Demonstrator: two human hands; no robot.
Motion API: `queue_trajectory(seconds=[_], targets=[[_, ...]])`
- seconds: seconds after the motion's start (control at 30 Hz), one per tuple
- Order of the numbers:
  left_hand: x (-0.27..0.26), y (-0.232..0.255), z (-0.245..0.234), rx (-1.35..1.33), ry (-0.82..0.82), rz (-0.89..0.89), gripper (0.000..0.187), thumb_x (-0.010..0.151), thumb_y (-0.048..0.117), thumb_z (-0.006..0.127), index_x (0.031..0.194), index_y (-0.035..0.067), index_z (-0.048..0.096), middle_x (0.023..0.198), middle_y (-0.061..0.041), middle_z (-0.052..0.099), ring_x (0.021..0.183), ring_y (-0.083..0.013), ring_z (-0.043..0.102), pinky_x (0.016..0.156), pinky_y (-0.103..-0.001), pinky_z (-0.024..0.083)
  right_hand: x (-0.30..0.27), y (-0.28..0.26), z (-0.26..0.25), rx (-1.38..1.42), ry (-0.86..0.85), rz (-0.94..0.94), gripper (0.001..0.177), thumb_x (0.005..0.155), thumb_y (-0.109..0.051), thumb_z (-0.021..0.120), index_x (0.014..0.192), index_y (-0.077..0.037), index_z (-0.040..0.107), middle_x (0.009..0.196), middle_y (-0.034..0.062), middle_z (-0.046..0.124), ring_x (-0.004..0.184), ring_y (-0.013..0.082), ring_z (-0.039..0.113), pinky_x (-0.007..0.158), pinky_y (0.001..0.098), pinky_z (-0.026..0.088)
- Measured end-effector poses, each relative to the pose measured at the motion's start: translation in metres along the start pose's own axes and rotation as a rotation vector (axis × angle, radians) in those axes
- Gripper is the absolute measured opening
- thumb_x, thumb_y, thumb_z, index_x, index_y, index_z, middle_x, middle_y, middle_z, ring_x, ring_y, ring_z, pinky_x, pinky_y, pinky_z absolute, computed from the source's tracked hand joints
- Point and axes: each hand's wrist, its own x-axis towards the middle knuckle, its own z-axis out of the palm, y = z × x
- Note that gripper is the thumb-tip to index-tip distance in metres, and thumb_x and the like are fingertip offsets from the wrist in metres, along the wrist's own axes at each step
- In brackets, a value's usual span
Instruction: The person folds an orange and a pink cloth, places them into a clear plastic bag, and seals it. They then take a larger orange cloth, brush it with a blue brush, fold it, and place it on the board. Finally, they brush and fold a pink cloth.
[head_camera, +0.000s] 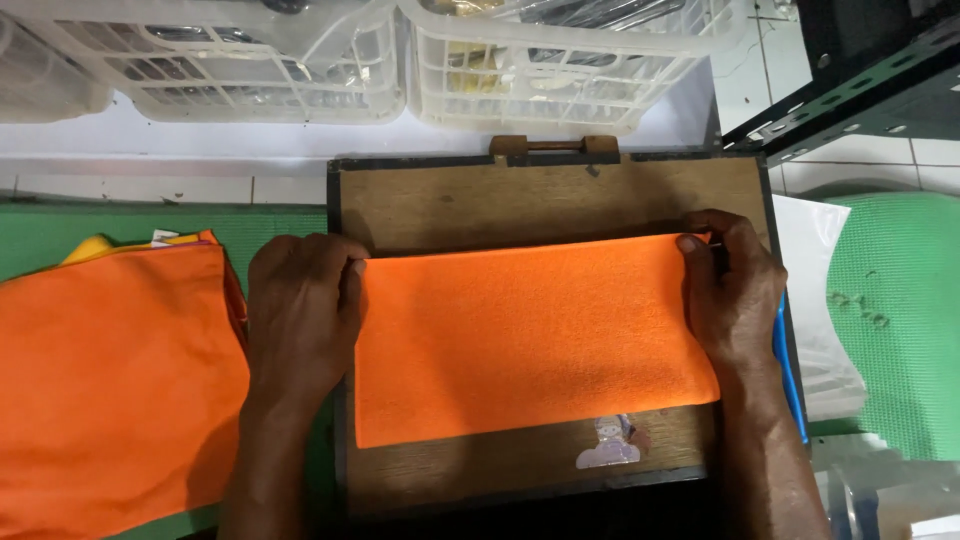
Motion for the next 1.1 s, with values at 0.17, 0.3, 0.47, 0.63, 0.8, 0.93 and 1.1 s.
queue_trajectory(seconds=[0.17, 0.3, 0.47, 0.63, 0.8, 0.93, 1.1], targets=[[-0.002, 0.000, 0.007, 0.005, 0.091, 0.033, 0.008, 0.087, 0.006, 0.065, 0.094, 0.007, 0.068, 0.092, -0.012, 0.068, 0.085, -0.0361, 0.057, 0.088, -0.048, 0.044, 0.000, -0.001, 0.004, -0.056, 0.018, -0.064, 0.034, 0.093, 0.011, 0.075, 0.127, 0.009, 0.069, 0.104, 0.0183, 0.073, 0.076, 0.0265, 0.063, 0.069, 0.0368, 0.049], [-0.012, -0.006, 0.018, 0.066, 0.183, 0.032, 0.014, 0.091, 0.011, 0.063, 0.104, 0.009, 0.067, 0.103, -0.010, 0.063, 0.091, -0.0349, 0.053, 0.089, -0.047, 0.042, -0.011, 0.003, 0.001, 0.035, -0.046, -0.120, 0.029, 0.103, 0.019, 0.072, 0.132, 0.020, 0.068, 0.104, 0.0227, 0.068, 0.079, 0.0261, 0.056, 0.071, 0.0359, 0.046], [-0.025, 0.057, 0.010, 0.026, 0.027, 0.067, 0.040, 0.092, 0.017, 0.061, 0.125, -0.005, 0.063, 0.145, -0.025, 0.049, 0.142, -0.0420, 0.037, 0.122, -0.070, 0.018, -0.044, -0.005, -0.018, 0.068, -0.045, -0.187, 0.034, 0.118, 0.027, 0.044, 0.152, 0.030, 0.042, 0.149, 0.0425, 0.050, 0.092, 0.0430, 0.049, 0.086, 0.0484, 0.042], [-0.061, 0.094, 0.057, -0.063, -0.090, 0.090, 0.065, 0.095, 0.040, 0.064, 0.146, 0.002, 0.051, 0.162, -0.022, 0.034, 0.157, -0.0425, 0.019, 0.122, -0.077, 0.012, -0.086, -0.069, -0.008, -0.253, -0.210, -0.378, 0.065, 0.096, -0.011, 0.068, 0.154, 0.012, 0.053, 0.161, 0.0355, 0.050, 0.144, 0.0510, 0.051, 0.113, 0.0511, 0.041], [-0.073, 0.089, 0.072, -0.026, 0.023, 0.075, 0.068, 0.099, 0.040, 0.064, 0.157, 0.007, 0.048, 0.170, -0.016, 0.024, 0.160, -0.0351, 0.014, 0.127, -0.070, 0.012, -0.090, -0.058, 0.003, -0.305, -0.325, -0.293, 0.074, 0.099, -0.042, 0.049, 0.160, -0.002, 0.043, 0.166, 0.0358, 0.031, 0.148, 0.0601, 0.032, 0.111, 0.0661, 0.030], [-0.070, 0.090, 0.071, -0.058, 0.020, 0.123, 0.070, 0.099, 0.042, 0.057, 0.155, 0.003, 0.043, 0.168, -0.021, 0.023, 0.159, -0.0394, 0.014, 0.123, -0.076, 0.011, -0.104, -0.045, -0.006, -0.098, -0.066, -0.136, 0.060, 0.098, -0.012, 0.064, 0.150, 0.013, 0.047, 0.144, 0.0352, 0.049, 0.130, 0.0482, 0.047, 0.103, 0.0544, 0.037], [-0.073, 0.102, 0.060, -0.063, -0.089, 0.167, 0.076, 0.102, 0.041, 0.060, 0.162, 0.005, 0.029, 0.171, -0.023, 0.010, 0.160, -0.0377, 0.001, 0.117, -0.080, 0.009, -0.132, -0.018, -0.014, -0.517, 0.227, -0.004, 0.041, 0.097, -0.012, 0.078, 0.132, 0.009, 0.073, 0.093, 0.0211, 0.075, 0.073, 0.0397, 0.066, 0.067, 0.0475, 0.051]])
